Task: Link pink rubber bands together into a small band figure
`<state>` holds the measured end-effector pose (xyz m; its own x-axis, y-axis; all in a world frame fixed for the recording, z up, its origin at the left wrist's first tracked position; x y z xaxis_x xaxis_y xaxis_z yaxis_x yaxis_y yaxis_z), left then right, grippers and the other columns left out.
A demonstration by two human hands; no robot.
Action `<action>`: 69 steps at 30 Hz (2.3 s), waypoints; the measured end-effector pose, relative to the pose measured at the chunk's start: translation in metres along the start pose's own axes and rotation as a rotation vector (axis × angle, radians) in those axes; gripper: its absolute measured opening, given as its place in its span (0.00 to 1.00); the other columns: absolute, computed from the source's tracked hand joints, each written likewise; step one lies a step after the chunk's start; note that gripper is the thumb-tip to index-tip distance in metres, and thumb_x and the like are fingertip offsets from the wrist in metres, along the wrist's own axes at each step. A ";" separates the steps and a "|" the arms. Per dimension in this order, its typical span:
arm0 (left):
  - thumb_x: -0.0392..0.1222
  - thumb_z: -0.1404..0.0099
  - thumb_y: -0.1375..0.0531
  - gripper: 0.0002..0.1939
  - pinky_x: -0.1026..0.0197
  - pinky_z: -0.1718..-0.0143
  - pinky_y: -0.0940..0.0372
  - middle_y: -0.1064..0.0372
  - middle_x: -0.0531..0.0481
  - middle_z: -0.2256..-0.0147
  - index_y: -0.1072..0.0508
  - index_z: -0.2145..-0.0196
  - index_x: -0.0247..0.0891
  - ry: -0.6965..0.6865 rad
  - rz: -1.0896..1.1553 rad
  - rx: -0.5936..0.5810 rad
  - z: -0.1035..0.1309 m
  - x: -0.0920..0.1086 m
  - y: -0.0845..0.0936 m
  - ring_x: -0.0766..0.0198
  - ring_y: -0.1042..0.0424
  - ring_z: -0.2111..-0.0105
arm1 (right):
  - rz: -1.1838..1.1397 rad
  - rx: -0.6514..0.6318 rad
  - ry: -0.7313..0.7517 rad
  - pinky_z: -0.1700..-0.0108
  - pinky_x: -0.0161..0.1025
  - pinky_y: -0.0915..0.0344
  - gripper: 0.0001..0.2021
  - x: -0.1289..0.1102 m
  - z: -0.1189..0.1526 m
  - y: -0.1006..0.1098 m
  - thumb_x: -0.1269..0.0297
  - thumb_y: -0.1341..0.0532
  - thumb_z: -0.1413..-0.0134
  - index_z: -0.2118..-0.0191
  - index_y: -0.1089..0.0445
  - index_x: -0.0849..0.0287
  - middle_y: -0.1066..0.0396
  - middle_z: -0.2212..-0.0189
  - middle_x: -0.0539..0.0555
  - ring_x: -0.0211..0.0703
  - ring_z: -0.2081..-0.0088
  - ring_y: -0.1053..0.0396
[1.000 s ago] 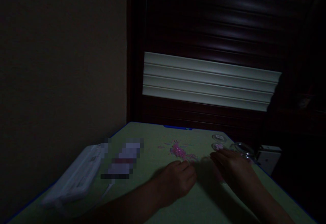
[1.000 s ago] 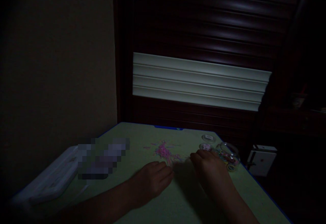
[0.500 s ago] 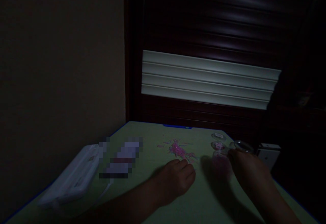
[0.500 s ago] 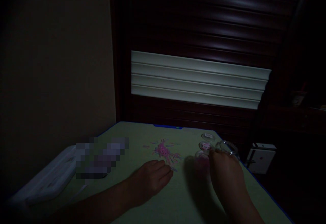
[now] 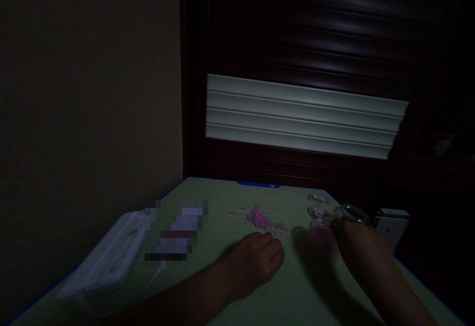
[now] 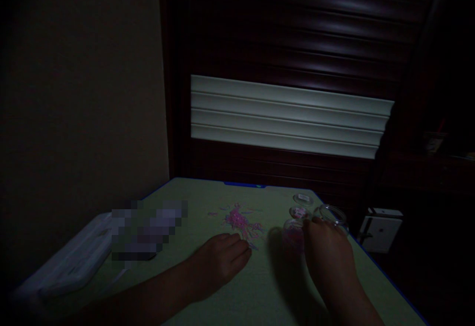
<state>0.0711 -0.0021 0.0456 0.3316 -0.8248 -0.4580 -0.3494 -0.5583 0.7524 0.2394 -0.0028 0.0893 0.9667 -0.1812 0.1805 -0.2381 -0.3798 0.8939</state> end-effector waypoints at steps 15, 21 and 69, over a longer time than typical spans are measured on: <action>0.30 0.38 0.46 0.02 0.60 0.70 0.39 0.38 0.51 0.69 0.36 0.67 0.34 0.045 0.019 -0.058 0.001 -0.004 -0.010 0.62 0.37 0.68 | -0.179 0.050 0.077 0.70 0.37 0.41 0.15 -0.016 0.001 0.013 0.73 0.53 0.43 0.64 0.30 0.59 0.29 0.65 0.58 0.43 0.68 0.31; 0.30 0.37 0.48 0.04 0.60 0.68 0.39 0.37 0.51 0.69 0.37 0.69 0.35 0.149 0.054 -0.068 0.003 -0.012 -0.017 0.62 0.36 0.67 | -0.257 0.096 0.307 0.66 0.35 0.41 0.12 -0.051 0.006 0.018 0.75 0.49 0.45 0.68 0.29 0.58 0.30 0.71 0.54 0.41 0.68 0.32; 0.30 0.37 0.47 0.06 0.61 0.64 0.40 0.37 0.50 0.66 0.32 0.68 0.36 0.309 0.227 -0.145 -0.003 -0.031 -0.048 0.62 0.37 0.64 | -0.297 0.019 0.489 0.70 0.33 0.47 0.11 -0.076 0.008 -0.002 0.73 0.47 0.45 0.71 0.29 0.58 0.31 0.74 0.50 0.36 0.72 0.34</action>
<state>0.0802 0.0507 0.0255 0.5158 -0.8476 -0.1249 -0.3246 -0.3283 0.8870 0.1656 0.0042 0.0699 0.9222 0.3748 0.0955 0.0530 -0.3671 0.9287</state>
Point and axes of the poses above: each hand's wrist, its own z-axis away from the middle knuckle, its own y-axis out of the back of the hand, x = y × z, the point moved 8 cm from there along -z, towards the middle knuckle
